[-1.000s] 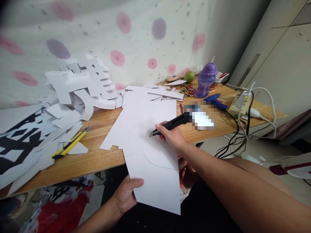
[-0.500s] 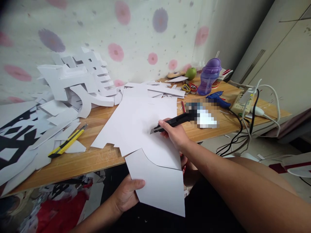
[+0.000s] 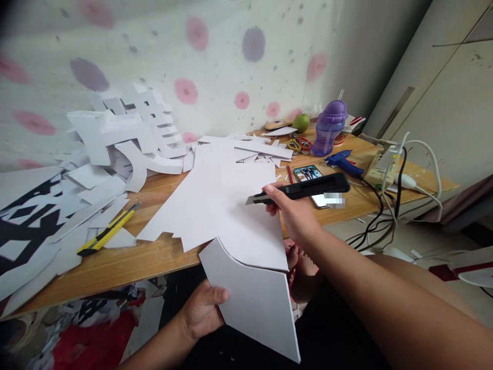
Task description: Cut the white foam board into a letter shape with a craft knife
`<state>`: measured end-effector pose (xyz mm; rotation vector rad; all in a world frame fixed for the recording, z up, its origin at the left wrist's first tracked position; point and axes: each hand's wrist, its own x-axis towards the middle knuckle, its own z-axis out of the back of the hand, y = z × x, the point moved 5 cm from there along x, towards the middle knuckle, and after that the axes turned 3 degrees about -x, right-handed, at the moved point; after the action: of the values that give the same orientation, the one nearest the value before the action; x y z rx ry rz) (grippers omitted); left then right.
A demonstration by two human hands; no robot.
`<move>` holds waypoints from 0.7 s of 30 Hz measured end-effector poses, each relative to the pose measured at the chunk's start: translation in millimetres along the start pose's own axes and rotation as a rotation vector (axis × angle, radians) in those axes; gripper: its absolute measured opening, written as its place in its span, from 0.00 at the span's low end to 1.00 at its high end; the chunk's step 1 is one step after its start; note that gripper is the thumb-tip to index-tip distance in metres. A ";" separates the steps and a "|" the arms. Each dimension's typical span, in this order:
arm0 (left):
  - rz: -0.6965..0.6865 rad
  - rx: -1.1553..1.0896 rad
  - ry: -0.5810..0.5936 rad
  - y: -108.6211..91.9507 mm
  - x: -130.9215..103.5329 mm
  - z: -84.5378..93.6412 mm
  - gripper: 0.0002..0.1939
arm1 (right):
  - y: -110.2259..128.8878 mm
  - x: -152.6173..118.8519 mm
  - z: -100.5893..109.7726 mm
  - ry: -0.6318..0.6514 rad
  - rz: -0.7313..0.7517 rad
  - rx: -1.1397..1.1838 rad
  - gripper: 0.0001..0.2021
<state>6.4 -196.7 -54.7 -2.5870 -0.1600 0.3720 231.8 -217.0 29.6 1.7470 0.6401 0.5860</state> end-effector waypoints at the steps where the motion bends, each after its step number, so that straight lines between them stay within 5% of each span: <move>1: -0.003 0.001 0.009 -1.3 0.4 -1.6 0.27 | 4.2 -0.6 6.6 -0.051 -0.005 0.005 0.13; 6: -0.008 0.005 0.030 -4.6 1.2 -3.9 0.27 | 7.2 -21.3 21.6 -0.195 -0.126 0.055 0.13; 12: -0.007 0.025 0.023 -3.8 -0.5 -4.4 0.22 | -0.5 -43.9 1.6 -0.066 -0.270 0.073 0.18; 21: -0.034 0.052 -0.028 -4.2 -11.2 0.7 0.21 | 7.0 -38.1 5.6 -0.122 -0.180 -0.010 0.19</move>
<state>-4.6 -194.8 -50.6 -2.5257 -0.2012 0.3949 208.7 -248.4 32.6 1.6804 0.6987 0.3545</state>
